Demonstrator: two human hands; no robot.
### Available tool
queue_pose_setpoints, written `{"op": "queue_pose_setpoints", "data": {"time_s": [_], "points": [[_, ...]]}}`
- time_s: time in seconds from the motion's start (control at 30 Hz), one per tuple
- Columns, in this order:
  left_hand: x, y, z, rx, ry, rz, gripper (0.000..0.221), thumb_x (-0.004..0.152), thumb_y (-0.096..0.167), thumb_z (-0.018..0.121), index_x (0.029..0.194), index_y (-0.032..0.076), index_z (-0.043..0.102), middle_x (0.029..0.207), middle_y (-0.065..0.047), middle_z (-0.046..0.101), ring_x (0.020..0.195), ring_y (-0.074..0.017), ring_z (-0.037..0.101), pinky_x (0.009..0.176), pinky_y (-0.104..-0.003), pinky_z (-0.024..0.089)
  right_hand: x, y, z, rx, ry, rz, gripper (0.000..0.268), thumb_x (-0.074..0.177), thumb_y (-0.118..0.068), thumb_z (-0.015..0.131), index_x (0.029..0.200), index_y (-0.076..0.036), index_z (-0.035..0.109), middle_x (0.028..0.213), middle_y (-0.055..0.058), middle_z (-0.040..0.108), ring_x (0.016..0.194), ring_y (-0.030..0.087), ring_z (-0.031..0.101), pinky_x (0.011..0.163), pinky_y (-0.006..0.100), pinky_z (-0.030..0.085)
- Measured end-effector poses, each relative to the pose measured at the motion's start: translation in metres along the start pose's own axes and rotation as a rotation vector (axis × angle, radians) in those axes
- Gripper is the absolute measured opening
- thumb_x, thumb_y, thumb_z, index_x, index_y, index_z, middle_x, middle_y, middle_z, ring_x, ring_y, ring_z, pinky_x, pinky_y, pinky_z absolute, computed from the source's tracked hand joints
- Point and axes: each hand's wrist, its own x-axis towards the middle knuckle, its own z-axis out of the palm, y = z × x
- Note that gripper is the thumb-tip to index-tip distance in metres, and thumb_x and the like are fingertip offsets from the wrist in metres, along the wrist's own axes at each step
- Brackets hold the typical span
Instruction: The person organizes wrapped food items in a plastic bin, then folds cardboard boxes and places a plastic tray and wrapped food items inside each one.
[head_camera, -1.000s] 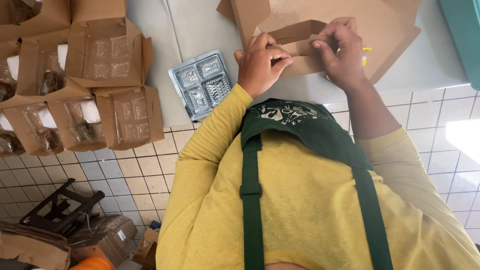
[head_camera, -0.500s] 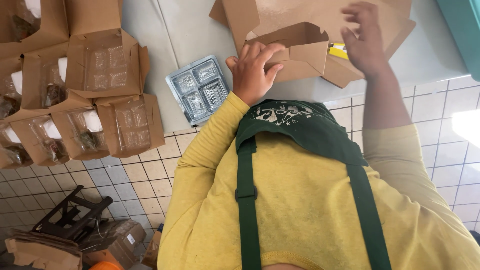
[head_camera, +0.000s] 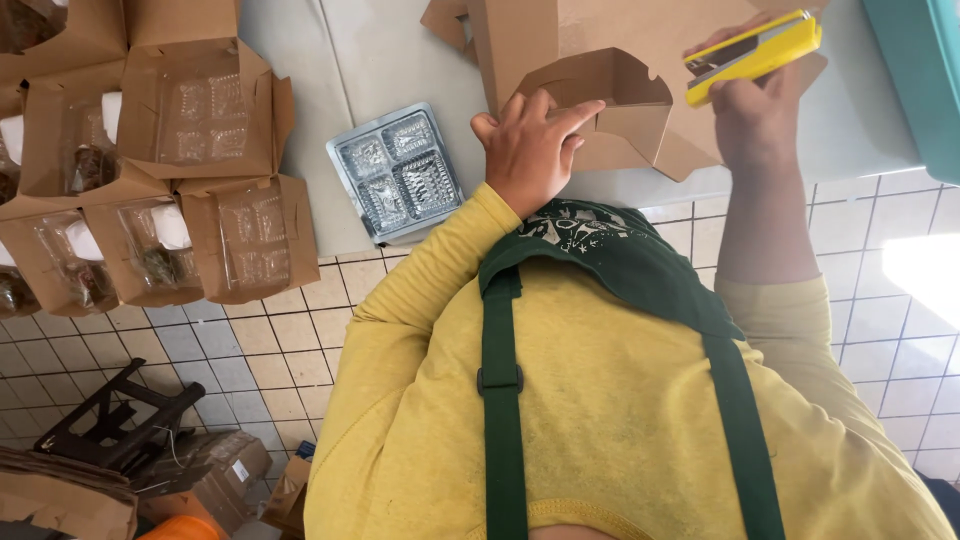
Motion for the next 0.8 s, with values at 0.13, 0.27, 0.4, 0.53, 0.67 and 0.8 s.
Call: {"op": "queue_pose_setpoints", "data": {"time_s": [0.13, 0.27, 0.4, 0.53, 0.67, 0.8], "points": [[-0.001, 0.011, 0.000, -0.002, 0.019, 0.004, 0.048, 0.087, 0.022, 0.077, 0.129, 0.043, 0.067, 0.101, 0.003, 0.058, 0.102, -0.0191, 0.055, 0.083, -0.050, 0.027, 0.005, 0.022, 0.037, -0.030, 0.075, -0.016, 0.016, 0.097, -0.003, 0.056, 0.113, -0.005, 0.056, 0.097, 0.007, 0.069, 0.095, 0.022, 0.073, 0.090, 0.037, 0.060], [-0.004, 0.016, 0.000, -0.017, 0.028, -0.021, 0.043, 0.085, 0.022, 0.076, 0.124, 0.041, 0.070, 0.099, 0.003, 0.057, 0.101, -0.0207, 0.055, 0.083, -0.051, 0.027, 0.010, 0.038, 0.071, -0.488, 0.180, -0.104, 0.019, 0.111, -0.015, 0.064, 0.103, 0.001, 0.059, 0.081, 0.007, 0.069, 0.075, 0.020, 0.073, 0.068, 0.033, 0.060], [-0.009, 0.017, -0.002, -0.008, 0.039, 0.008, 0.035, 0.085, 0.021, 0.074, 0.116, 0.037, 0.071, 0.099, 0.002, 0.058, 0.100, -0.0225, 0.056, 0.081, -0.050, 0.028, 0.011, 0.048, 0.079, -0.770, 0.255, -0.195, 0.029, 0.110, -0.022, 0.067, 0.097, 0.003, 0.060, 0.074, 0.008, 0.067, 0.065, 0.016, 0.070, 0.058, 0.032, 0.055], [-0.011, 0.010, 0.002, -0.092, 0.100, 0.081, 0.034, 0.089, 0.018, 0.072, 0.122, 0.026, 0.069, 0.099, 0.001, 0.060, 0.098, -0.0210, 0.058, 0.081, -0.048, 0.029, 0.020, 0.054, 0.065, -0.778, 0.347, -0.152, 0.031, 0.107, -0.024, 0.069, 0.093, 0.003, 0.061, 0.072, 0.007, 0.063, 0.061, 0.014, 0.064, 0.054, 0.033, 0.052], [-0.016, -0.005, 0.016, -0.221, 0.137, 0.152, 0.028, 0.095, 0.010, 0.067, 0.123, 0.012, 0.064, 0.108, -0.002, 0.067, 0.102, -0.0198, 0.065, 0.085, -0.043, 0.037, 0.025, 0.072, 0.041, -0.834, 0.350, -0.169, 0.033, 0.110, -0.023, 0.070, 0.092, 0.003, 0.060, 0.074, 0.008, 0.061, 0.066, 0.016, 0.058, 0.058, 0.036, 0.049], [-0.016, -0.009, 0.016, -0.269, 0.128, 0.142, 0.028, 0.090, 0.005, 0.065, 0.117, 0.010, 0.065, 0.112, -0.002, 0.070, 0.104, -0.0198, 0.068, 0.086, -0.041, 0.041, 0.019, 0.045, 0.064, -0.790, 0.289, -0.152, 0.029, 0.110, -0.020, 0.069, 0.095, 0.002, 0.058, 0.078, 0.007, 0.062, 0.069, 0.015, 0.063, 0.060, 0.035, 0.056]]}}
